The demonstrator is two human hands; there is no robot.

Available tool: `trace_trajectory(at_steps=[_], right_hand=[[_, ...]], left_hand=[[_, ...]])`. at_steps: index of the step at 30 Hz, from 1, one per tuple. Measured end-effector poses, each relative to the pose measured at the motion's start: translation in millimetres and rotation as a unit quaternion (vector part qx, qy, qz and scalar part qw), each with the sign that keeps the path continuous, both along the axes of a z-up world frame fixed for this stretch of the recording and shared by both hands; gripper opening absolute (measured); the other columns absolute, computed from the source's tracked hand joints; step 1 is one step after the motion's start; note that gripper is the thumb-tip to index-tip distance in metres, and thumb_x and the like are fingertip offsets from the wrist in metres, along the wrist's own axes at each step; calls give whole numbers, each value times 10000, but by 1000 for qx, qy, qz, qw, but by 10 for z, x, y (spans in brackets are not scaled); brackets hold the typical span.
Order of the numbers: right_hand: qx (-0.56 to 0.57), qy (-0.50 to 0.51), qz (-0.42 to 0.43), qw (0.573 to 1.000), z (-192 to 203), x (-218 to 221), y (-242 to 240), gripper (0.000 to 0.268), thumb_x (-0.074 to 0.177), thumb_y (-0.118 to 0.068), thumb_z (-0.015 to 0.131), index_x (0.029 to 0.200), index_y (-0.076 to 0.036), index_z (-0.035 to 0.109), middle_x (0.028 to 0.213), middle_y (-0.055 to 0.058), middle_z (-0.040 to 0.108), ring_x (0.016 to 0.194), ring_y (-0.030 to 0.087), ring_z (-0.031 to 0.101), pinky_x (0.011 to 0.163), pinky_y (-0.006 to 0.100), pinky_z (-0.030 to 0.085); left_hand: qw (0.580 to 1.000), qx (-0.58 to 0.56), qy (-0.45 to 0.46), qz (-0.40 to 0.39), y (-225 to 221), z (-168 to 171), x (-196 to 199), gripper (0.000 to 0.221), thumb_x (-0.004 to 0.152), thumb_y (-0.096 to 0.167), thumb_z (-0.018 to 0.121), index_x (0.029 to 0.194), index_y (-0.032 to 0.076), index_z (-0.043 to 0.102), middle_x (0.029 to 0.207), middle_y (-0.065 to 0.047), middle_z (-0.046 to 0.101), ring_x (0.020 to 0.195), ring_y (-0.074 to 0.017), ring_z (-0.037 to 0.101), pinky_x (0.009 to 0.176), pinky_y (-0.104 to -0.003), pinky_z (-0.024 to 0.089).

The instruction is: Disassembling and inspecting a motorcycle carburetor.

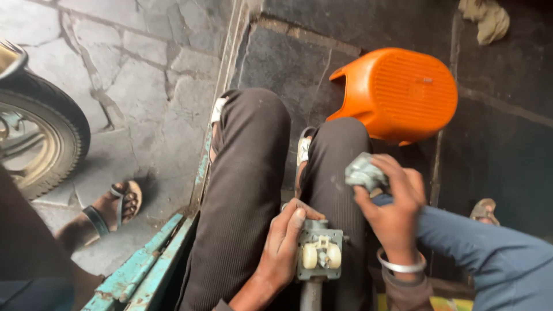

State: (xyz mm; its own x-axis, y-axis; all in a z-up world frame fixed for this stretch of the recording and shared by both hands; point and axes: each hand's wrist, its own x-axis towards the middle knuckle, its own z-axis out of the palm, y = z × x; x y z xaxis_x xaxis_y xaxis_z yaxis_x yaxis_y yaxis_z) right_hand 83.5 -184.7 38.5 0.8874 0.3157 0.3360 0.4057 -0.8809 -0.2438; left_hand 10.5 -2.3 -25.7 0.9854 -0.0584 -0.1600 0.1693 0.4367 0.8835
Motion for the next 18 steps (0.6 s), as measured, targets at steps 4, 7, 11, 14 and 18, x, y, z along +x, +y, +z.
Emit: trace_trajectory(at_steps=[4, 7, 11, 14, 18], right_hand=[[132, -62, -36, 989, -39, -146, -24, 487, 871, -161, 752, 1320, -41, 605, 1324, 96, 650, 1110, 265, 602, 1017, 385, 501], [100, -78, -39, 991, -128, -126, 42, 473, 880, -192, 720, 1313, -42, 607, 1305, 110, 647, 1089, 296, 605, 985, 387, 509], [216, 6, -52, 975, -114, -144, -46, 454, 963, -262, 677, 1340, -24, 591, 1296, 147, 625, 1101, 307, 631, 934, 389, 526], [785, 183, -129, 577, -56, -239, -128, 510, 890, -341, 693, 1293, -51, 575, 1228, 165, 633, 1081, 393, 640, 714, 360, 509], [902, 258, -67, 340, -217, -586, -193, 641, 889, -386, 716, 1381, -2, 568, 1298, 236, 577, 999, 325, 556, 685, 356, 517]], left_hand=[[1000, 15, -8, 8, -15, 1, -29, 417, 1077, 283, 372, 967, -2, 655, 874, -86, 694, 832, -151, 638, 816, -290, 521], [1000, 20, 0, -4, 37, 48, -21, 409, 1071, 283, 378, 967, 6, 661, 852, -79, 693, 805, -138, 644, 789, -283, 523], [999, -44, 23, 7, 2, -84, -55, 400, 1064, 289, 392, 975, 10, 665, 872, -83, 695, 816, -133, 645, 794, -284, 526], [996, -69, 54, 0, 5, -168, -68, 383, 1042, 285, 402, 952, 12, 654, 873, -87, 701, 797, -133, 643, 765, -294, 532], [997, -49, 53, -17, 7, -311, -59, 409, 1047, 295, 370, 932, 19, 649, 855, -95, 691, 791, -126, 645, 787, -295, 547]])
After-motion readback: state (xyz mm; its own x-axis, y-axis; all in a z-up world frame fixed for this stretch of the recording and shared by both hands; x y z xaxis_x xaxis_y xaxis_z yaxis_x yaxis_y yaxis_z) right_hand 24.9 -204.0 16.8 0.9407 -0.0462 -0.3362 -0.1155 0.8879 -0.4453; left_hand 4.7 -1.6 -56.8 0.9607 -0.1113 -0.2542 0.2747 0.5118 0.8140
